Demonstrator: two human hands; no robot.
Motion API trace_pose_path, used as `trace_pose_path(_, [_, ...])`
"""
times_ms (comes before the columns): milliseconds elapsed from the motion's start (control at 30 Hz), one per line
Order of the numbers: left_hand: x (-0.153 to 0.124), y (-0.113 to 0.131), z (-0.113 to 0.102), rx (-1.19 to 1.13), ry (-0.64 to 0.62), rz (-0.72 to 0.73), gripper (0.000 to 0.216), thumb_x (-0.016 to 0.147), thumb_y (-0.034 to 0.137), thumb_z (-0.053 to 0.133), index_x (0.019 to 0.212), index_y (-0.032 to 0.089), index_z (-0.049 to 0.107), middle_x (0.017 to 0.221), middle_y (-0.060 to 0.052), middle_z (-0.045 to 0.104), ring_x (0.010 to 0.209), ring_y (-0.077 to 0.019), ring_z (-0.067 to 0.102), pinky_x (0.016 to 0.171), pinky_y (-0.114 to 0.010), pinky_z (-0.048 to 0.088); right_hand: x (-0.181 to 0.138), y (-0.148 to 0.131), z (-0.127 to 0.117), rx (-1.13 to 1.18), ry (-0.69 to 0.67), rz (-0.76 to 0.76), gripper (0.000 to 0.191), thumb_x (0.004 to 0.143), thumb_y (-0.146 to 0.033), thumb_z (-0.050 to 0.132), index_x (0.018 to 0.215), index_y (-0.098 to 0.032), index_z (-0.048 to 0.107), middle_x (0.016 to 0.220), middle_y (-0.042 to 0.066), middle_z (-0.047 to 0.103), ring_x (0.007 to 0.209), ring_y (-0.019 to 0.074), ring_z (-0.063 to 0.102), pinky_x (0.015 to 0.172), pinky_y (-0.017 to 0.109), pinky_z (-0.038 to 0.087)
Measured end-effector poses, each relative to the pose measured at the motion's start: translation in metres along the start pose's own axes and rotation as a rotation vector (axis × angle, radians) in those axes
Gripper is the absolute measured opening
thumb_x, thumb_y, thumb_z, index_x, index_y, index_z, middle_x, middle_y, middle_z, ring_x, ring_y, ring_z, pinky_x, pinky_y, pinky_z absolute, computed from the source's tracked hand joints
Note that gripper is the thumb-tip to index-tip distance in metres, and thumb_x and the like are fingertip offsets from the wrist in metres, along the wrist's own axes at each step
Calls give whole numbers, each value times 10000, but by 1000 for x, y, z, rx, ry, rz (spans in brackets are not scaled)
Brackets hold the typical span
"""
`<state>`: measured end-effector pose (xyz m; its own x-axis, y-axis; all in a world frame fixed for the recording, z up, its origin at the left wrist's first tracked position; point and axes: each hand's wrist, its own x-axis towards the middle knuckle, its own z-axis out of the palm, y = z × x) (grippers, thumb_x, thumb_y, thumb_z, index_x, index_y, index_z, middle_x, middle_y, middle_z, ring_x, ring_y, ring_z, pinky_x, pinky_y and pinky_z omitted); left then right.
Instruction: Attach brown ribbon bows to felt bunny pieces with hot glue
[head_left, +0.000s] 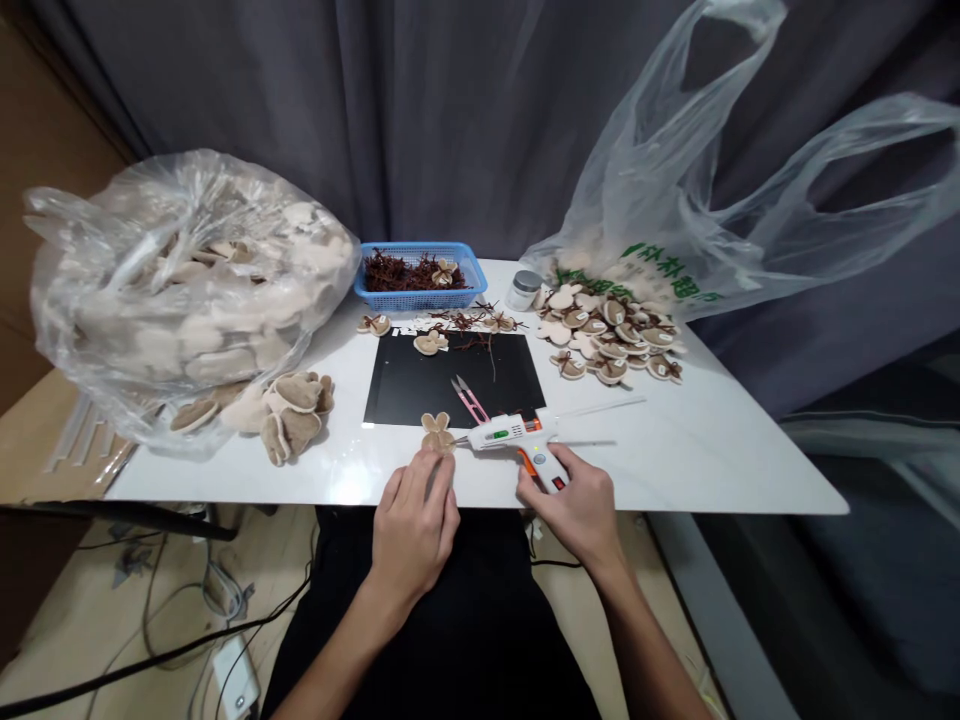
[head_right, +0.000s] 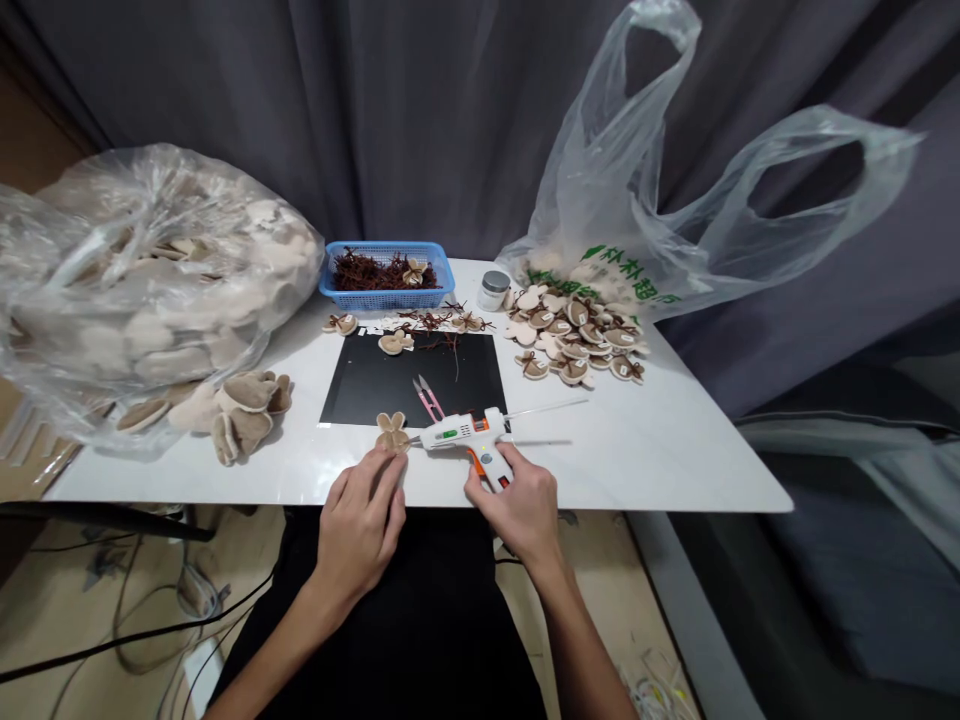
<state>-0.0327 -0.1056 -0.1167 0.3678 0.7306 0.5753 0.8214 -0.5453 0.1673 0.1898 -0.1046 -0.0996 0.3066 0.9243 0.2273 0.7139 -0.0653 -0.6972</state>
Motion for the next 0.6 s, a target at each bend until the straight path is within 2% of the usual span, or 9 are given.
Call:
trace_pose_path(433, [0, 0, 0, 14, -3, 7, 371, 1063, 160, 474, 1353, 94, 695, 1364, -154, 744, 1284, -280, 685, 1077, -383, 438, -1, 6, 0, 44, 10, -57, 227, 785, -432, 668, 827, -211, 699, 562, -33, 639, 429, 132, 519, 488, 244, 447])
trace_pose_path(600, [0, 0, 0, 15, -5, -2, 374, 1062, 163, 474, 1358, 100, 694, 1363, -150, 745, 1282, -277, 687, 1078, -384, 437, -3, 11, 3, -24, 42, -125, 242, 821, -437, 673, 871, -204, 716, 566, -31, 654, 413, 131, 519, 482, 246, 434])
